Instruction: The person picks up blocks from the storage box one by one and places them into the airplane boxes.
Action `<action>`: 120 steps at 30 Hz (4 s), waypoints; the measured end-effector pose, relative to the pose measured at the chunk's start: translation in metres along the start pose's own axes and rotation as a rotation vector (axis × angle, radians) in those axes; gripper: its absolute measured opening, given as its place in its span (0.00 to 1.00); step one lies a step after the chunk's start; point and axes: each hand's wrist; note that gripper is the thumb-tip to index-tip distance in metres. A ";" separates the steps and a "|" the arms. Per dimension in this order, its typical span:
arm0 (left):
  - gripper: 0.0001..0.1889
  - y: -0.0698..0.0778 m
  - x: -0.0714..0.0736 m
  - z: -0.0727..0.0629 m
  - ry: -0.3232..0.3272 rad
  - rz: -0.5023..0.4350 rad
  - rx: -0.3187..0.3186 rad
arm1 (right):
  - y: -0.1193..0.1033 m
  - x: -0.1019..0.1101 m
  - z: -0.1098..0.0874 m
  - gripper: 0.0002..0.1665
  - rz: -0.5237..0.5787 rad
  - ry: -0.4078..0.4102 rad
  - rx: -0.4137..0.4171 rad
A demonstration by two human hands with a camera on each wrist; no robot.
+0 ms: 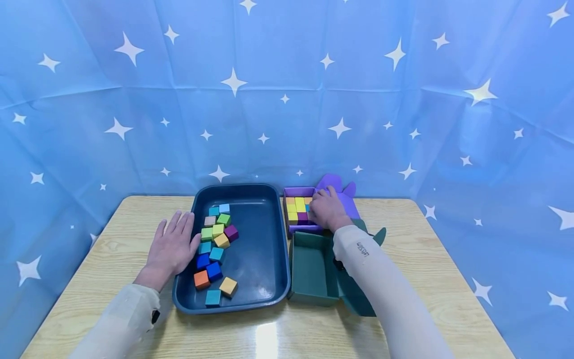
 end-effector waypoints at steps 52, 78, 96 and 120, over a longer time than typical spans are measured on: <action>0.37 0.000 0.001 0.000 0.002 -0.002 -0.005 | -0.151 0.103 0.056 0.19 0.133 0.074 0.282; 0.36 0.002 0.002 0.000 -0.015 -0.015 0.005 | -0.136 0.121 0.058 0.16 0.108 0.055 0.310; 0.37 0.002 0.001 0.001 -0.028 -0.006 -0.003 | -0.031 0.119 0.030 0.18 0.310 0.047 0.114; 0.37 0.005 0.002 0.000 -0.024 -0.008 0.002 | -0.010 0.049 0.003 0.16 0.345 -0.077 0.092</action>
Point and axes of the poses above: each hand's wrist, its own z-axis towards the middle knuckle, its own x-axis out of the back of the hand, y = z × x, and after that the axes turned 14 degrees about -z, right-handed
